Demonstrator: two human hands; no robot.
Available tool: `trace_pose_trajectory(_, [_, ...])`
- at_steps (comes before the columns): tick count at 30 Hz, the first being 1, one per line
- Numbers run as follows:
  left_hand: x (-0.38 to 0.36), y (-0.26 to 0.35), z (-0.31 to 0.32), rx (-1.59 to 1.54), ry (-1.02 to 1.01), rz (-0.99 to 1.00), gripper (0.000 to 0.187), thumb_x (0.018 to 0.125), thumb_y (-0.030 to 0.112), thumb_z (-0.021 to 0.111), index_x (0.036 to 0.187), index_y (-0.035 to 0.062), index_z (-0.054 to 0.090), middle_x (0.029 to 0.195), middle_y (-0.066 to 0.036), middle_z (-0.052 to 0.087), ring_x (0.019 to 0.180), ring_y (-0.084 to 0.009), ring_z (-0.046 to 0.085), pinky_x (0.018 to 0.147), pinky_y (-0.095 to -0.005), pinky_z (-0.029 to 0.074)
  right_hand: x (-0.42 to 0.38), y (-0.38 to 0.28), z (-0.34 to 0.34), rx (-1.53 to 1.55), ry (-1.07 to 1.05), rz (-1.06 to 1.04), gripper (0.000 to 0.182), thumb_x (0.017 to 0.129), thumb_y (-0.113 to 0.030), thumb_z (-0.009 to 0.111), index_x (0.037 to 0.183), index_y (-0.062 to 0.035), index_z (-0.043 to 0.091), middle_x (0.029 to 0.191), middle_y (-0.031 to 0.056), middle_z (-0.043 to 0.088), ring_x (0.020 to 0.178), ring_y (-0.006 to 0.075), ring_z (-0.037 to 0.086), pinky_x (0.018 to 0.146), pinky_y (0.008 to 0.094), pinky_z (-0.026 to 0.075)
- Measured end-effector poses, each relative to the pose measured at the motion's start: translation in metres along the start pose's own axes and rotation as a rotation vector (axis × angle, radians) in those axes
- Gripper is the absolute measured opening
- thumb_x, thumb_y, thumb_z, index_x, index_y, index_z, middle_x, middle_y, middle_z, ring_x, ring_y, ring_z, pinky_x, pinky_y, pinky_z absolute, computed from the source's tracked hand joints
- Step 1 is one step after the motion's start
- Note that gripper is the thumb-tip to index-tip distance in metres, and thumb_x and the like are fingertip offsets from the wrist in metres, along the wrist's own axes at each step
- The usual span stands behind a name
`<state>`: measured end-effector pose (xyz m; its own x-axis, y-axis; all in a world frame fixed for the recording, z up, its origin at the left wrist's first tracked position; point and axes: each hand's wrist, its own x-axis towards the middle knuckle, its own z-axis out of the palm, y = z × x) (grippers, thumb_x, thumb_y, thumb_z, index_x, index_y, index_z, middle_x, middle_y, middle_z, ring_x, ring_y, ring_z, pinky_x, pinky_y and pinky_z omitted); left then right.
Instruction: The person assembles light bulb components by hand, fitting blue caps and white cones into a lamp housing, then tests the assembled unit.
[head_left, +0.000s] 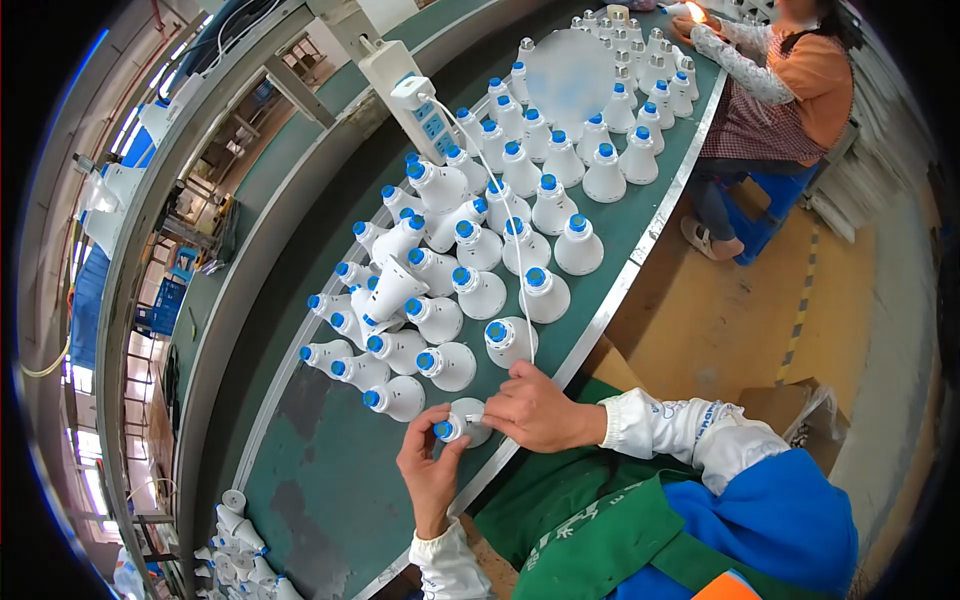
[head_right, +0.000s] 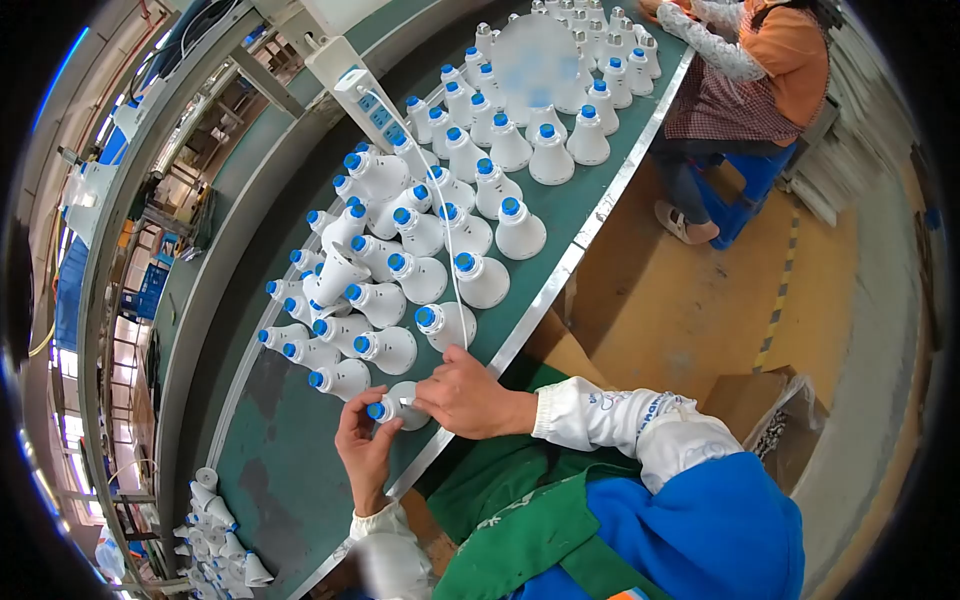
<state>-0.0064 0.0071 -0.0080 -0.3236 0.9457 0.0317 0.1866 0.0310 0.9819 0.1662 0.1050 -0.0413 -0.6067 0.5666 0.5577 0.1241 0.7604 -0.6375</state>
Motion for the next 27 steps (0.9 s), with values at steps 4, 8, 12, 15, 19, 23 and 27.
trace_pose_trajectory(4, [-0.001,0.003,0.001,0.009,-0.005,-0.01,0.038,0.074,-0.01,0.07,0.11,-0.0011,0.059,0.119,-0.011,0.062,0.105,-0.0173,0.06,0.093,-0.0301,0.048,-0.001,-0.001,-0.006,0.017,-0.068,-0.001,0.016,0.087,-0.018,0.064,0.074,-0.0094,0.06,0.058,0.0051,0.051,0.059,0.0247,0.051,0.073,0.0367,0.034])
trace_pose_trajectory(8, [0.001,0.002,0.001,0.03,-0.024,0.017,0.038,0.074,-0.009,0.07,0.11,-0.0016,0.059,0.119,-0.012,0.062,0.106,-0.0177,0.06,0.094,-0.0303,0.048,0.006,0.004,-0.009,-0.015,-0.163,-0.042,0.016,0.086,-0.016,0.06,0.071,-0.0101,0.058,0.059,0.0072,0.058,0.059,0.0261,0.056,0.073,0.0369,0.034])
trace_pose_trajectory(12, [0.0,0.006,0.0,0.032,-0.03,-0.016,0.039,0.074,-0.01,0.07,0.11,-0.0018,0.06,0.122,-0.013,0.062,0.109,-0.0189,0.06,0.096,-0.0316,0.047,0.015,0.006,-0.01,0.096,-0.227,-0.017,0.016,0.086,-0.016,0.059,0.072,-0.0104,0.062,0.061,0.0067,0.059,0.059,0.0274,0.054,0.073,0.0367,0.033])
trace_pose_trajectory(15, [0.002,0.001,-0.003,0.018,-0.063,-0.011,0.04,0.073,-0.01,0.07,0.111,-0.0013,0.06,0.122,-0.014,0.063,0.111,-0.02,0.06,0.097,-0.0329,0.047,0.02,0.005,-0.013,0.094,-0.291,0.0,0.017,0.086,-0.017,0.059,0.071,-0.009,0.062,0.061,0.0066,0.059,0.059,0.0277,0.054,0.072,0.0369,0.033])
trace_pose_trajectory(19, [0.001,0.004,-0.001,0.13,-0.073,0.028,0.04,0.073,-0.011,0.069,0.111,-0.001,0.06,0.122,-0.014,0.064,0.113,-0.0212,0.06,0.098,-0.0342,0.047,0.017,0.002,-0.005,0.134,-0.236,0.036,0.018,0.086,-0.017,0.061,0.07,-0.0081,0.061,0.059,0.0082,0.057,0.057,0.0285,0.053,0.071,0.0379,0.034])
trace_pose_trajectory(23, [-0.001,0.004,0.002,0.149,-0.043,0.036,0.039,0.074,-0.01,0.068,0.111,-0.001,0.059,0.122,-0.015,0.064,0.112,-0.022,0.06,0.097,-0.0344,0.048,0.014,0.004,-0.006,0.103,-0.268,0.046,0.014,0.087,-0.018,0.062,0.077,-0.0076,0.059,0.063,0.0081,0.059,0.061,0.0265,0.052,0.075,0.0365,0.034])
trace_pose_trajectory(27, [-0.003,0.01,0.007,0.232,-0.034,0.081,0.039,0.078,-0.009,0.065,0.115,-0.0009,0.057,0.123,-0.016,0.062,0.11,-0.0239,0.061,0.093,-0.0345,0.049,0.015,0.004,-0.008,0.019,-0.21,-0.03,0.016,0.084,-0.019,0.063,0.073,-0.0083,0.062,0.06,0.008,0.06,0.06,0.0272,0.058,0.073,0.0378,0.035])
